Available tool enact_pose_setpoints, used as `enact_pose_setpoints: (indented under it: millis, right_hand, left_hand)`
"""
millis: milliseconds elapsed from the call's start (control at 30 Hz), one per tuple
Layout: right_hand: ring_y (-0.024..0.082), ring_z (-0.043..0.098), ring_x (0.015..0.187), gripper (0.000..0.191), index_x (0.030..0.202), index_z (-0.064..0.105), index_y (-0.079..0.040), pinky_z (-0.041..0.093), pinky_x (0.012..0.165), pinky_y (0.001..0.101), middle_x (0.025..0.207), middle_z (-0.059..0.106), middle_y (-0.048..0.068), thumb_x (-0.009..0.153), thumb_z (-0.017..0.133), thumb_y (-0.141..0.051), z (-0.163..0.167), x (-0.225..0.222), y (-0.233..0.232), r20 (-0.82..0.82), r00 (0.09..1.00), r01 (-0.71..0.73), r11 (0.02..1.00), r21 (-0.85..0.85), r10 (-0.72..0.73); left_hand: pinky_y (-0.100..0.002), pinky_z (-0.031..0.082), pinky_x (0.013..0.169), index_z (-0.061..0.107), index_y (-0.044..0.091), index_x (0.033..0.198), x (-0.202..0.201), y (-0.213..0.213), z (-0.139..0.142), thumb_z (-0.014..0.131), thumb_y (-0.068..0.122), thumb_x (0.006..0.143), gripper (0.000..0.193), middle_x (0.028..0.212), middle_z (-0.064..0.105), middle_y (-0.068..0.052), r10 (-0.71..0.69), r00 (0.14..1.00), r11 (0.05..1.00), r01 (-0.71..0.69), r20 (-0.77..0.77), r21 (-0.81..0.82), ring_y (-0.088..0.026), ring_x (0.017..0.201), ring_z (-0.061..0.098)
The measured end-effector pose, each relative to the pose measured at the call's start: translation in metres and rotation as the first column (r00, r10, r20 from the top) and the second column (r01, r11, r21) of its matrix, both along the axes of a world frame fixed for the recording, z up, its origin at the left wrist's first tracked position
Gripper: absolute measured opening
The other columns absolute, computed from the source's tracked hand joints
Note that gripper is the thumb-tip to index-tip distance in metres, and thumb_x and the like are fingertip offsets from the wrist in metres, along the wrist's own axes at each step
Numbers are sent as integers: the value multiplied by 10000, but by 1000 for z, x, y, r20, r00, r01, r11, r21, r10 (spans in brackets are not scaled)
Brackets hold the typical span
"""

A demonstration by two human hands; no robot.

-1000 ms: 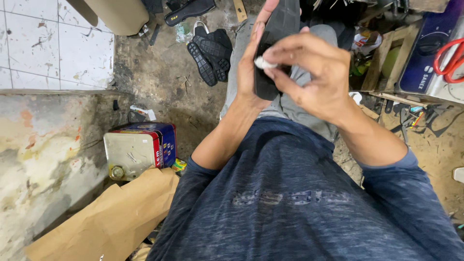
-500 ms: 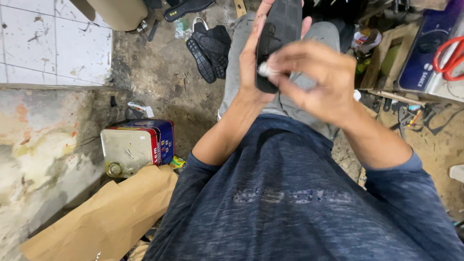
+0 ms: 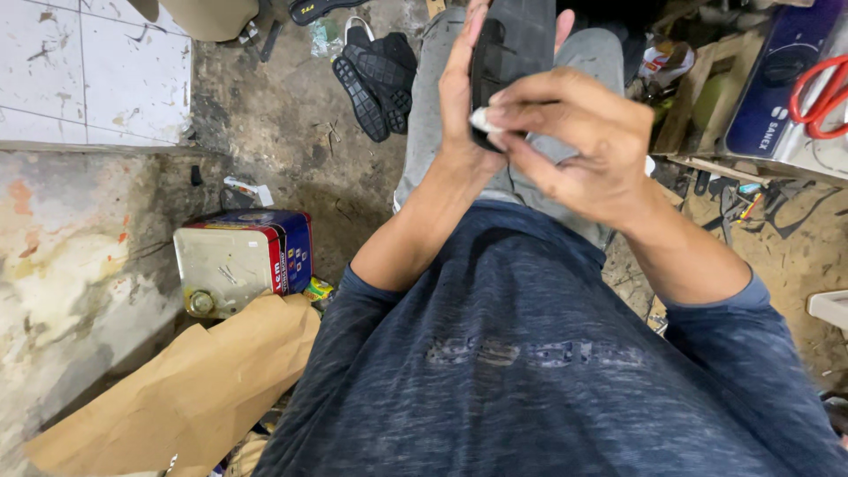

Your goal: The person applies glue to the soles of several black slip-on shoes using a small white applicator. They hold each shoe in one hand and rub the applicator over the sole, then place the shoe down and pick up the next one.

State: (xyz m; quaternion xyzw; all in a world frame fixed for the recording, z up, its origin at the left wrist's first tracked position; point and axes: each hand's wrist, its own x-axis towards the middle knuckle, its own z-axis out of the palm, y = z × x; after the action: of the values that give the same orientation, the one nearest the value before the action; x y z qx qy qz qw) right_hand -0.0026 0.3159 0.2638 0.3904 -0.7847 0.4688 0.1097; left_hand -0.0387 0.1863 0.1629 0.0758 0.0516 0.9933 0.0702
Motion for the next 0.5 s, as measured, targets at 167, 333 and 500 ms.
enact_pose_setpoints:
  millis: [167,333,500]
  right_hand:
    - [253,741,1017,229,1105,747,42,605,840,298,1161,722,157,895,822,96,5,-1,2,1,998,-64,997,33,64]
    - [270,738,1051,226,1117,739,46,600,853,312,1164,707,156,911,819,94,9,-1,1,-31,996,-88,996,22,89]
    - [239,743,1027,193,1135,748,42,600,862,290,1189,720,143,961,809,99,10,1,3,37,999,0,998,67,-3]
  left_hand:
    - [-468,491,1178,570,34,1289,-4,-4,1,433,242,1181,271,1174,662,-96,54,993,998,-52,102,-17,-193,1133,677]
    - [-461,505,1179,600,1,1207,-10,-7,-3,433,272,1213,318,1135,687,-108,6,1000,997,-6,3,79,-219,1088,686]
    - [-438,502,1163,605,-12,1286,-13,-18,-7,438,307,1182,375,1227,696,-149,6,1000,998,-7,24,66,-312,1198,682]
